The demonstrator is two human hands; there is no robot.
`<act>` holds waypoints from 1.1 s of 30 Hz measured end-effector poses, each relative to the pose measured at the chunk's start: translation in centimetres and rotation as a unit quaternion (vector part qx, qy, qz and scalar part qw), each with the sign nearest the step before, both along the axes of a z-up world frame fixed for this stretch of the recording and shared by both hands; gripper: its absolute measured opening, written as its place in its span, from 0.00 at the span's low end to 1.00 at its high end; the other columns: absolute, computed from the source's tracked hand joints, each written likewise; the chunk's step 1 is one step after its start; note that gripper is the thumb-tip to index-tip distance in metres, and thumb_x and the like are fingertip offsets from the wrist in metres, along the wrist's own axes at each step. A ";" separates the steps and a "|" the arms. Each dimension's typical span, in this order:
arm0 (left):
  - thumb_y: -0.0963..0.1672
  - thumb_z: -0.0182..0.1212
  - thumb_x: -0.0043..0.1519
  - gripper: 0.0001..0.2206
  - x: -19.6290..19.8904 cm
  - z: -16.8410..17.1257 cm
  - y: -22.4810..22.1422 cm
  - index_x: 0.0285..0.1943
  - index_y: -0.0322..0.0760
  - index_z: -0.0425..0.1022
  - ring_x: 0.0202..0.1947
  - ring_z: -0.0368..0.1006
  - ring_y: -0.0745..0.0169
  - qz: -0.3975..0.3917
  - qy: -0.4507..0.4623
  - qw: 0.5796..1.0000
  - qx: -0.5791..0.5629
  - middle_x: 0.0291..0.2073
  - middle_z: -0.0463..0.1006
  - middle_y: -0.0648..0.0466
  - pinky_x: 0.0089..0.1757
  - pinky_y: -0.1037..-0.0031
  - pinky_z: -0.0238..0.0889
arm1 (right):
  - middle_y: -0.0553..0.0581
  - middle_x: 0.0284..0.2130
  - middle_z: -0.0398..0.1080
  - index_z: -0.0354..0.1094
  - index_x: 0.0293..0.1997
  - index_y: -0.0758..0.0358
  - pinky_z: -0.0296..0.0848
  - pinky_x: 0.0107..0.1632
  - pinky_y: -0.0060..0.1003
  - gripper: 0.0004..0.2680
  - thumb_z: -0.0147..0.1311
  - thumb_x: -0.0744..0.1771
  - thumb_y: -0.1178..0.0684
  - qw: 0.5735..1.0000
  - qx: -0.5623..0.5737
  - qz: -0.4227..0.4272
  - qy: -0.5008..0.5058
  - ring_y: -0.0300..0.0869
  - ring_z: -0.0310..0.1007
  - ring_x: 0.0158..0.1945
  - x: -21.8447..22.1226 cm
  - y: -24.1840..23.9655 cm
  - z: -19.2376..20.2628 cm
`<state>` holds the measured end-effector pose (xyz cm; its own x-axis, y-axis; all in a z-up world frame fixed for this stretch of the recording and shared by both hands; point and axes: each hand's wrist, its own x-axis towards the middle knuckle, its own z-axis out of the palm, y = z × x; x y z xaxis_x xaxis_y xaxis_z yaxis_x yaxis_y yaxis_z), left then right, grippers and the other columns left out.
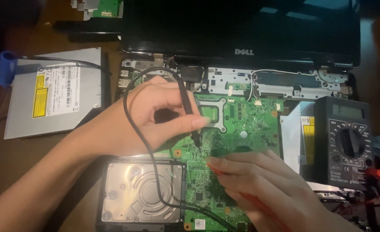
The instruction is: Testing and cleaning components of a disassembled laptop using a multimeter and a cloth.
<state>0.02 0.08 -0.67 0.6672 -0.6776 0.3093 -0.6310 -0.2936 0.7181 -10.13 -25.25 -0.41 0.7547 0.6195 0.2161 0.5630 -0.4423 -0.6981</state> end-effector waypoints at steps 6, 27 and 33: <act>0.48 0.61 0.62 0.11 -0.1 0.3 0.0 0.30 0.41 0.80 0.26 0.63 0.71 0.003 0.020 1.000 0.006 0.20 0.74 0.62 0.36 0.78 0.60 | 0.59 0.53 0.79 0.71 0.50 0.64 0.74 0.47 0.37 0.13 0.56 0.61 0.61 1.000 -0.005 -0.010 -0.029 0.41 0.83 0.48 0.0 0.2 -0.5; 0.49 0.61 0.62 0.11 -0.2 0.1 0.0 0.31 0.42 0.81 0.27 0.63 0.69 0.010 0.003 1.000 0.020 0.20 0.73 0.62 0.38 0.77 0.59 | 0.58 0.56 0.77 0.72 0.45 0.63 0.75 0.48 0.38 0.09 0.54 0.63 0.59 0.998 -0.011 0.000 -0.056 0.43 0.81 0.54 0.0 0.0 -1.1; 0.49 0.61 0.62 0.10 -0.4 0.5 0.0 0.31 0.43 0.81 0.30 0.65 0.69 0.023 0.022 0.999 0.038 0.21 0.75 0.62 0.37 0.78 0.61 | 0.59 0.55 0.77 0.72 0.46 0.66 0.76 0.50 0.38 0.10 0.54 0.62 0.60 0.998 -0.010 -0.005 -0.063 0.44 0.81 0.53 0.0 0.3 -0.7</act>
<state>-0.35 0.06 -0.15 0.7093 -0.6667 0.2287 -0.5847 -0.3754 0.7192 -10.09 -24.92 -1.14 0.7291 0.6167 0.2968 0.6404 -0.4619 -0.6136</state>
